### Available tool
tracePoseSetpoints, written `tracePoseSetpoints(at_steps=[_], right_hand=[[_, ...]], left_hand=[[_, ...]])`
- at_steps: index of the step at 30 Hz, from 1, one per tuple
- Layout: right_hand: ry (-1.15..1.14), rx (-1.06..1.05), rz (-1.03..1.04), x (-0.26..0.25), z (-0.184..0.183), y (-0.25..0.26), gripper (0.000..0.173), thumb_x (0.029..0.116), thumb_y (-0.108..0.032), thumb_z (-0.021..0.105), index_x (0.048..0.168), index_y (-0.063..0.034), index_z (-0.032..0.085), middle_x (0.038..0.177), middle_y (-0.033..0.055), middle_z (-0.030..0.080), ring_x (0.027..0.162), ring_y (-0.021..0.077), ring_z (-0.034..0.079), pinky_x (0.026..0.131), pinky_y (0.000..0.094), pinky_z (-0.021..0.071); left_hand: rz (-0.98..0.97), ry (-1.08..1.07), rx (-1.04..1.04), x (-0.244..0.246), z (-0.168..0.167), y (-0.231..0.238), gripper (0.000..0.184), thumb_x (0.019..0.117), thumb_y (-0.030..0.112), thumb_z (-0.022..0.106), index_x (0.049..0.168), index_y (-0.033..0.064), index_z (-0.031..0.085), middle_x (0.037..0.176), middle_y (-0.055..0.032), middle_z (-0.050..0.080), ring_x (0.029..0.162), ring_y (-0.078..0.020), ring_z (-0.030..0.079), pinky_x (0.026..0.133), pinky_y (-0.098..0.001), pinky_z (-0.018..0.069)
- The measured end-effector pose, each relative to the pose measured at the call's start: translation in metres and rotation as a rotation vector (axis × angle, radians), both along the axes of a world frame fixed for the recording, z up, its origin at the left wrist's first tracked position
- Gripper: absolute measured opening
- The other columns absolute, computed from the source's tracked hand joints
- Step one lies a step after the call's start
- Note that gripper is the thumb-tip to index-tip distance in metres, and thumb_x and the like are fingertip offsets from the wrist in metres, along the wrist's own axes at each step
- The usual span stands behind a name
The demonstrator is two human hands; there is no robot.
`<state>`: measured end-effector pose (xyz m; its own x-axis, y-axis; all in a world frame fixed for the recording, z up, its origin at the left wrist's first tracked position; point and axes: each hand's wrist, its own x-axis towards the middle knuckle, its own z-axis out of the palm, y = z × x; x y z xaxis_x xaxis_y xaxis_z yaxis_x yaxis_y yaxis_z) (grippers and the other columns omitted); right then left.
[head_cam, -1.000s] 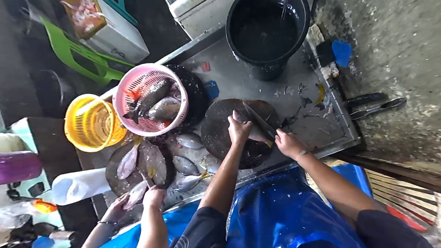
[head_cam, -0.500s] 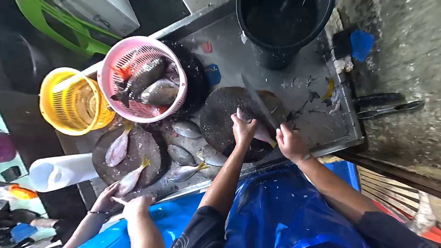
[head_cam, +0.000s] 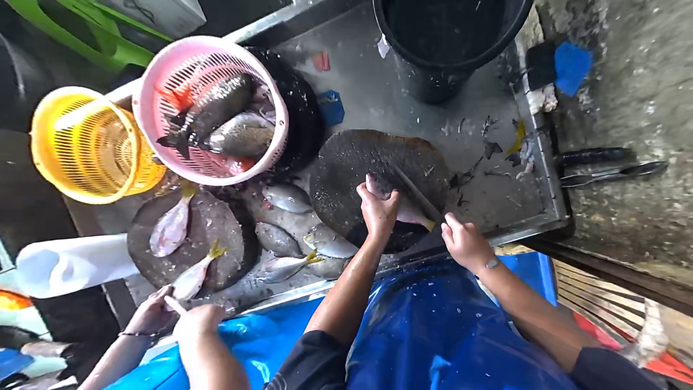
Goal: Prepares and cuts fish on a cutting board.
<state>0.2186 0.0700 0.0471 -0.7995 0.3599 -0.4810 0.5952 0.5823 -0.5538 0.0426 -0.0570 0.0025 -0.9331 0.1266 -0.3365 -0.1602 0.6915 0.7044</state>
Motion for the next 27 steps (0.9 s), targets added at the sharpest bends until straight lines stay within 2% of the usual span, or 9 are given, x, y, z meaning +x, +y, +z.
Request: tracePoseSetpoints(at_steps=[2, 3, 7, 10, 12, 16, 21, 25, 27], right_hand=[[0.225, 0.083, -0.054, 0.012, 0.01, -0.009, 0.03, 0.1069, -0.024, 0.042, 0.112, -0.0006, 0.061, 0.067, 0.0109, 0.06, 0.062, 0.028, 0.065, 0.058, 0.0466, 0.0557], [0.284, 0.108, -0.057, 0.015, 0.007, -0.01, 0.034, 0.106, -0.023, 0.042, 0.117, 0.0023, 0.062, 0.068, 0.0113, 0.062, 0.061, 0.0273, 0.065, 0.058, 0.0457, 0.0566], [-0.134, -0.039, 0.05, 0.016, -0.006, -0.002, 0.032, 0.1096, -0.025, 0.04, 0.124, -0.0029, 0.058, 0.089, 0.0188, 0.07, 0.09, 0.0368, 0.072, 0.081, 0.055, 0.0574], [0.133, 0.057, -0.02, 0.021, 0.014, -0.004, 0.03, 0.1072, -0.025, 0.042, 0.111, -0.0029, 0.061, 0.069, 0.0121, 0.063, 0.067, 0.0301, 0.067, 0.063, 0.0486, 0.0564], [0.273, 0.113, -0.05, 0.03, 0.014, -0.009, 0.034, 0.1059, -0.023, 0.042, 0.117, 0.0011, 0.064, 0.067, 0.0109, 0.063, 0.061, 0.0271, 0.066, 0.058, 0.0451, 0.0569], [-0.245, -0.021, 0.074, 0.034, 0.001, -0.004, 0.035, 0.1103, -0.03, 0.037, 0.129, -0.0069, 0.057, 0.092, 0.0188, 0.07, 0.092, 0.0378, 0.072, 0.08, 0.0566, 0.057], [0.175, 0.109, -0.031, 0.04, 0.02, -0.008, 0.036, 0.1062, -0.027, 0.04, 0.112, -0.0008, 0.065, 0.07, 0.012, 0.064, 0.064, 0.0288, 0.067, 0.06, 0.047, 0.0562], [-0.192, -0.09, 0.052, 0.039, -0.004, 0.002, 0.039, 0.1106, -0.03, 0.036, 0.134, -0.0052, 0.056, 0.093, 0.0189, 0.07, 0.092, 0.0368, 0.071, 0.082, 0.0558, 0.0565], [-0.134, -0.1, 0.024, 0.045, -0.007, 0.008, 0.048, 0.1106, -0.036, 0.038, 0.148, -0.0098, 0.052, 0.096, 0.0186, 0.073, 0.092, 0.036, 0.072, 0.085, 0.056, 0.0571]], left_hand=[[0.003, 0.004, 0.01, 0.006, 0.0, -0.005, 0.077, 0.0799, 0.029, 0.082, 0.141, 0.0031, 0.042, 0.109, -0.0186, 0.069, 0.1, -0.0298, 0.071, 0.086, -0.0511, 0.0577], [0.006, 0.01, 0.024, 0.005, -0.001, -0.004, 0.077, 0.0798, 0.029, 0.082, 0.141, 0.0029, 0.042, 0.109, -0.0187, 0.069, 0.1, -0.0296, 0.07, 0.087, -0.051, 0.0576], [-0.004, 0.018, 0.028, 0.009, -0.002, -0.006, 0.078, 0.08, 0.029, 0.081, 0.141, 0.0032, 0.041, 0.108, -0.0183, 0.07, 0.099, -0.0294, 0.071, 0.085, -0.0517, 0.059], [-0.01, 0.02, 0.047, 0.009, 0.0, -0.009, 0.079, 0.0785, 0.027, 0.082, 0.141, 0.0029, 0.041, 0.107, -0.0185, 0.07, 0.099, -0.0291, 0.072, 0.086, -0.0512, 0.0589], [-0.016, 0.023, 0.068, 0.01, -0.001, -0.011, 0.079, 0.0787, 0.027, 0.083, 0.141, 0.0028, 0.041, 0.109, -0.0188, 0.07, 0.1, -0.029, 0.071, 0.087, -0.0506, 0.0584], [-0.019, 0.021, 0.091, 0.013, -0.004, -0.014, 0.078, 0.0801, 0.024, 0.082, 0.143, 0.0031, 0.04, 0.112, -0.0196, 0.069, 0.102, -0.0287, 0.071, 0.089, -0.0496, 0.0583], [-0.022, 0.041, 0.155, 0.013, -0.007, -0.02, 0.079, 0.0788, 0.021, 0.081, 0.143, 0.0011, 0.04, 0.114, -0.0196, 0.068, 0.104, -0.0275, 0.07, 0.09, -0.0478, 0.0579], [-0.004, 0.048, 0.308, 0.016, -0.018, -0.028, 0.078, 0.0789, 0.022, 0.08, 0.142, 0.0014, 0.039, 0.117, -0.017, 0.066, 0.104, -0.0221, 0.069, 0.09, -0.0424, 0.0588], [0.003, -0.02, 0.424, 0.019, -0.017, -0.045, 0.083, 0.0835, 0.023, 0.08, 0.15, 0.0093, 0.034, 0.129, -0.0155, 0.062, 0.111, -0.0233, 0.066, 0.091, -0.0446, 0.058]])
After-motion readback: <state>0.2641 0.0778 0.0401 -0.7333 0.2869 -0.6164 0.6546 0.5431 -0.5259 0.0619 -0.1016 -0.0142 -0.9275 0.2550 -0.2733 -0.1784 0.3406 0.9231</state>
